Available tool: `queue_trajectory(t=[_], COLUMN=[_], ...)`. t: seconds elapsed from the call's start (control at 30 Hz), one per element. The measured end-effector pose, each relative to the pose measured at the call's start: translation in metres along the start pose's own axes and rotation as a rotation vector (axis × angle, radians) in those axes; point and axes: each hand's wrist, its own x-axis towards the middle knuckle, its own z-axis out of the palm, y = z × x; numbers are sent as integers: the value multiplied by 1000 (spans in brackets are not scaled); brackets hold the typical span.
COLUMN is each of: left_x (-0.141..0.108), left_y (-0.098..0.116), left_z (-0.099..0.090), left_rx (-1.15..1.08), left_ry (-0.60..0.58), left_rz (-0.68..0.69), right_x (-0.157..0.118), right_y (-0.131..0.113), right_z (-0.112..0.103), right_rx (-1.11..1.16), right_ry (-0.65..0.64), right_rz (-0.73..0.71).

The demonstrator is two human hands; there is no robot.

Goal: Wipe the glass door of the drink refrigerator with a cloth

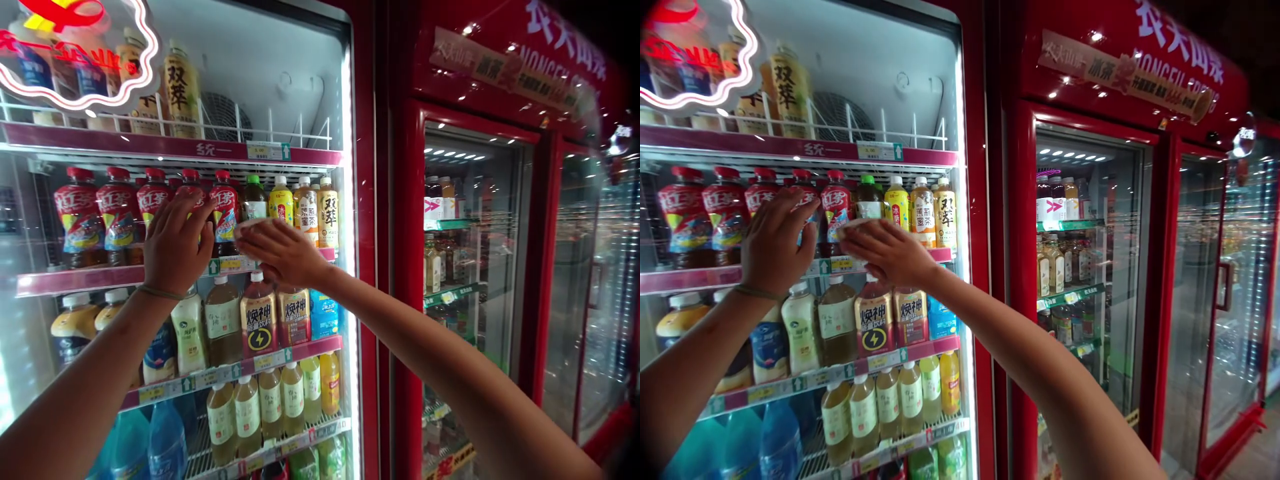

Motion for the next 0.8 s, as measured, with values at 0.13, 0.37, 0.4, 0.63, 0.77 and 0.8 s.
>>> queue_trajectory(t=[0.13, 0.37, 0.4, 0.63, 0.77, 0.8], left_x=[1, -1, -1, 3, 3, 3], left_y=[4, 6, 6, 11, 14, 14], left_z=[1, 3, 2, 0, -4, -4], left_rx=[24, -15, -24, -72, -65, -63], left_ry=[12, 16, 10, -15, -46, -47], left_rz=[-9, -34, -41, -101, -124, -125], right_x=[2, 36, 41, 23, 2, -2], right_y=[84, 116, 102, -15, -5, 11], right_z=[-5, 12, 15, 13, 9, 8], right_rx=[-3, -7, -1, -27, -61, -54], right_ry=[132, 354, 354, 149, 82, 96], right_rz=[316, 621, 606, 256, 95, 126])
